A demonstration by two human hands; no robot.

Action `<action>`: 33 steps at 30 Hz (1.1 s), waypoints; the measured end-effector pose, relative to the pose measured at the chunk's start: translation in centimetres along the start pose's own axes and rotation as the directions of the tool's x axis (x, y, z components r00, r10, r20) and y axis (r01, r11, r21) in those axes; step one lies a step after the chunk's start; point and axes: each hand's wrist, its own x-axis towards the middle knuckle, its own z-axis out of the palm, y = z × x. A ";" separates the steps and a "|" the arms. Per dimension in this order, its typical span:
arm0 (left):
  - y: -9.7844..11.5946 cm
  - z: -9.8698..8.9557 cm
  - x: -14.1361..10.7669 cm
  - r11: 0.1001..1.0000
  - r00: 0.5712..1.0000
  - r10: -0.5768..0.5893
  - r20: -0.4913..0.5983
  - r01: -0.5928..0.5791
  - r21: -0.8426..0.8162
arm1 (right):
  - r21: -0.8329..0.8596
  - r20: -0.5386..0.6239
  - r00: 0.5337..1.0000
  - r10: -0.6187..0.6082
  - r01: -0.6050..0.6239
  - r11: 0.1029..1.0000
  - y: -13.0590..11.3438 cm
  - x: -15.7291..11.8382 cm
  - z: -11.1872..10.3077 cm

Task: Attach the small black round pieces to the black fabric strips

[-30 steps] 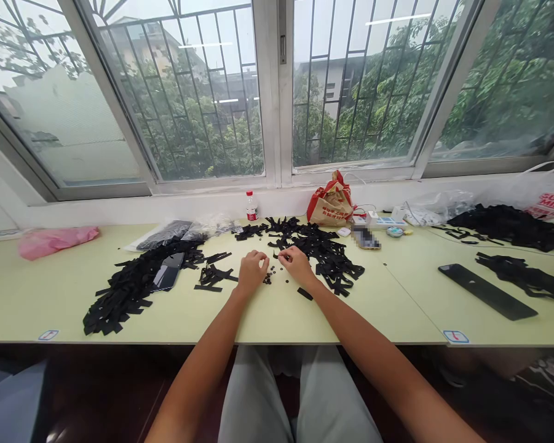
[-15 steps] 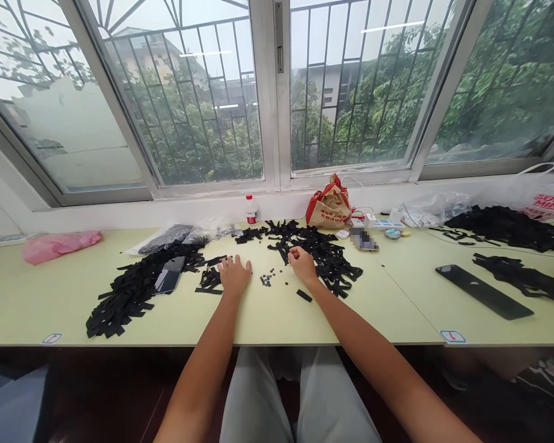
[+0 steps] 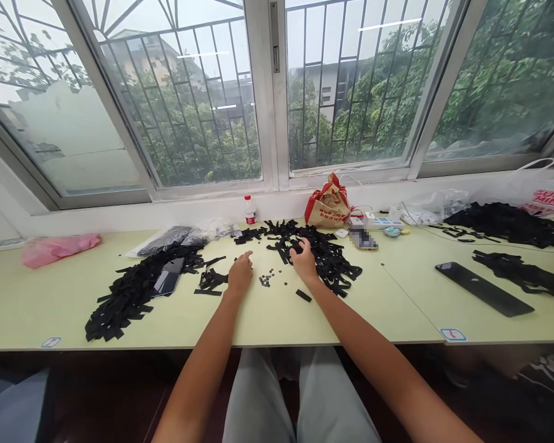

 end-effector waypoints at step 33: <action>3.5 0.4 -0.2 0.707 0.998 -0.028 0.063 0.065 -0.705 | 0.177 0.497 0.854 -0.153 0.073 0.981 -2.7 -1.8 -0.7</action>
